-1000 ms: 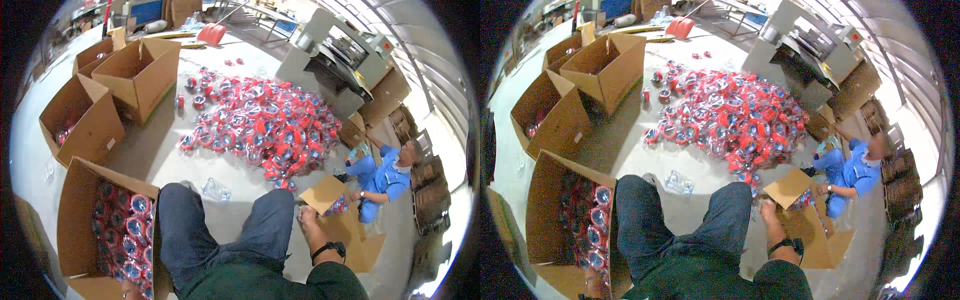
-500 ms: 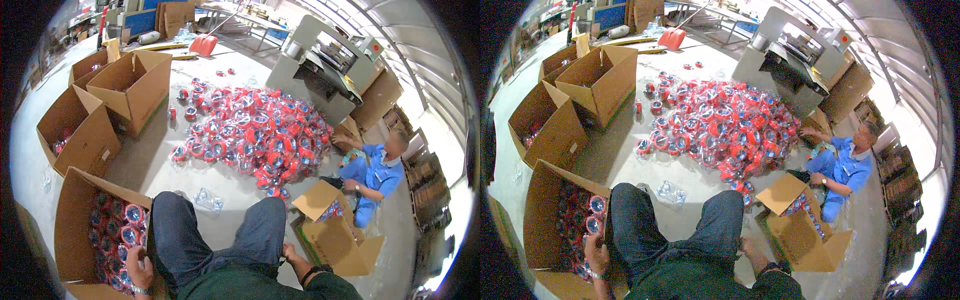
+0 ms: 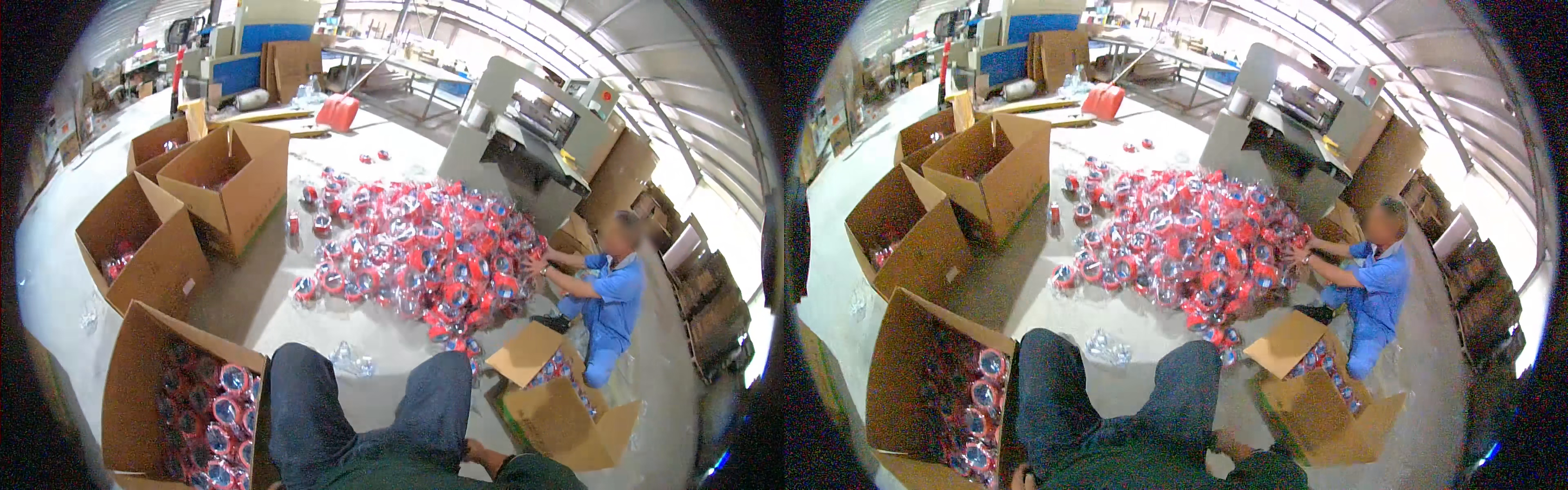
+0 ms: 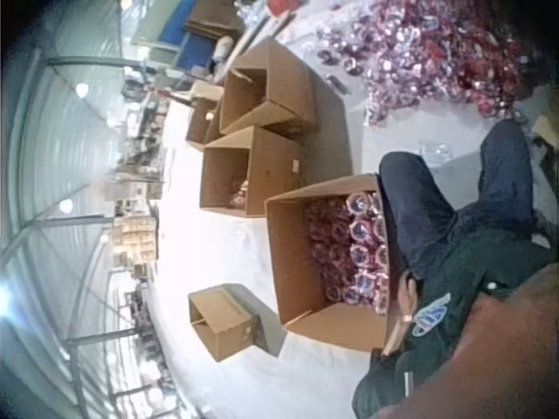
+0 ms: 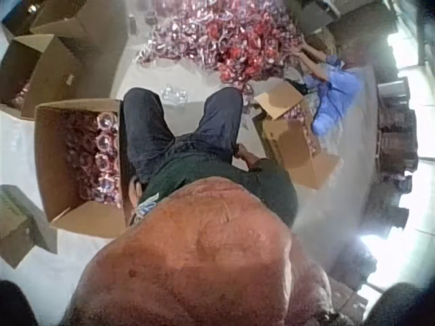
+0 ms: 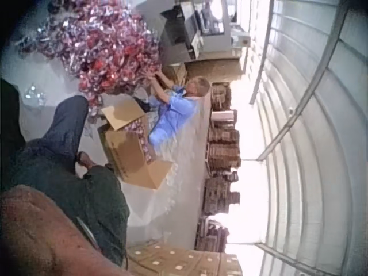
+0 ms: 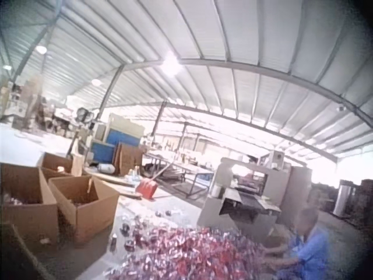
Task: Packing red circular tape rolls into a cardboard box on the floor of a warehouse.
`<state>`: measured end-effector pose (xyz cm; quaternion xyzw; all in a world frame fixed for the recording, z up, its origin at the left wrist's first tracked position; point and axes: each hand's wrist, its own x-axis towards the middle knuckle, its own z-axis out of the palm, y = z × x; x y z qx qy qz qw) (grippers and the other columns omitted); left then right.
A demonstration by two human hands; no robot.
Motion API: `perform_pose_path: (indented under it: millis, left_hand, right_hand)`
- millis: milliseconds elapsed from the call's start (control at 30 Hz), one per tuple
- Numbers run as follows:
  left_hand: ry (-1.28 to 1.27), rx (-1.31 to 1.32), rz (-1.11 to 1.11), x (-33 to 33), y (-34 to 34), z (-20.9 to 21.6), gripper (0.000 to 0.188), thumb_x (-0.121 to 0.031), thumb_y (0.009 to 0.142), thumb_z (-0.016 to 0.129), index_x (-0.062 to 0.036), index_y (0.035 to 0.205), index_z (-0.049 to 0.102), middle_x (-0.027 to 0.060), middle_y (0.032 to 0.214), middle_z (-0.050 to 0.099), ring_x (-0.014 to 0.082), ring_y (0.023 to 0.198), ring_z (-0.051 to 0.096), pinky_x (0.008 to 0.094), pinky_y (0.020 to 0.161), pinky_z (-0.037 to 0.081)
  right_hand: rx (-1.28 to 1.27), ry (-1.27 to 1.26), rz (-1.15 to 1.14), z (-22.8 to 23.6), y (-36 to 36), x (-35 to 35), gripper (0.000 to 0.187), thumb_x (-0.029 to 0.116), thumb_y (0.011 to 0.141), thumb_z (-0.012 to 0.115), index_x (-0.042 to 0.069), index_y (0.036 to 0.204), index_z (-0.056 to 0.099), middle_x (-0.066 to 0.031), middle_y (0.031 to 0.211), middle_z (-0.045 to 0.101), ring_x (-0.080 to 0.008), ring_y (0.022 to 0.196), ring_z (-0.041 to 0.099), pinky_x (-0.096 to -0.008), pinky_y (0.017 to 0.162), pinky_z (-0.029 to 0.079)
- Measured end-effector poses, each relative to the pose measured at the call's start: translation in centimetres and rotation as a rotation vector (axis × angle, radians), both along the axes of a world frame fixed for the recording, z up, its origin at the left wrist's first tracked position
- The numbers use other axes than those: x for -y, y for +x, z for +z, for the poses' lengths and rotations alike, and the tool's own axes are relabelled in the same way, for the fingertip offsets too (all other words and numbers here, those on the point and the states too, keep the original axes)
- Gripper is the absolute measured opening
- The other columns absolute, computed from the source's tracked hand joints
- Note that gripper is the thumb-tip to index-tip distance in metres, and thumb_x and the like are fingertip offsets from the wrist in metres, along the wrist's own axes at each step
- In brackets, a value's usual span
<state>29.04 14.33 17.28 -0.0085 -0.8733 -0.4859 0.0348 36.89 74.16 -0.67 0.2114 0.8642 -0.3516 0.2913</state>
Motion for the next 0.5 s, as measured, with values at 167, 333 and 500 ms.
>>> perform_pose_path:
  millis: [167, 333, 500]
  left_hand:
    - [0.018, 0.289, 0.161, 0.8, 0.3, 1.4, 0.03, -0.017, 0.082, 0.048, 0.0015, 0.104, 0.056, 0.0162, 0.1, 0.06, 0.0308, 0.097, 0.056, 0.0405, 0.088, 0.042]
    - [0.043, 0.348, 0.219, 1.0, -1.5, 0.6, 0.03, -0.016, 0.082, 0.048, 0.0016, 0.105, 0.056, 0.0158, 0.101, 0.06, 0.0302, 0.098, 0.056, 0.0402, 0.088, 0.042]
    - [0.078, 0.371, 0.256, 1.5, -1.6, 0.0, 0.03, -0.015, 0.081, 0.049, 0.0018, 0.106, 0.056, 0.0155, 0.102, 0.06, 0.0297, 0.098, 0.056, 0.0399, 0.088, 0.042]
  right_hand:
    - [0.103, -0.1, -0.132, -0.4, 1.0, 4.0, 0.031, 0.029, 0.074, 0.067, 0.003, 0.091, 0.066, -0.0124, 0.078, 0.063, -0.0257, 0.07, 0.059, -0.0392, 0.062, 0.046]
    - [0.085, -0.13, -0.201, 0.1, -1.4, 6.1, 0.03, 0.028, 0.074, 0.067, 0.003, 0.09, 0.066, -0.0124, 0.077, 0.063, -0.0254, 0.07, 0.059, -0.0392, 0.062, 0.046]
    - [0.073, -0.131, -0.257, 1.8, -1.6, 6.5, 0.029, 0.027, 0.075, 0.066, 0.003, 0.09, 0.066, -0.0124, 0.077, 0.063, -0.0252, 0.07, 0.059, -0.0393, 0.062, 0.046]
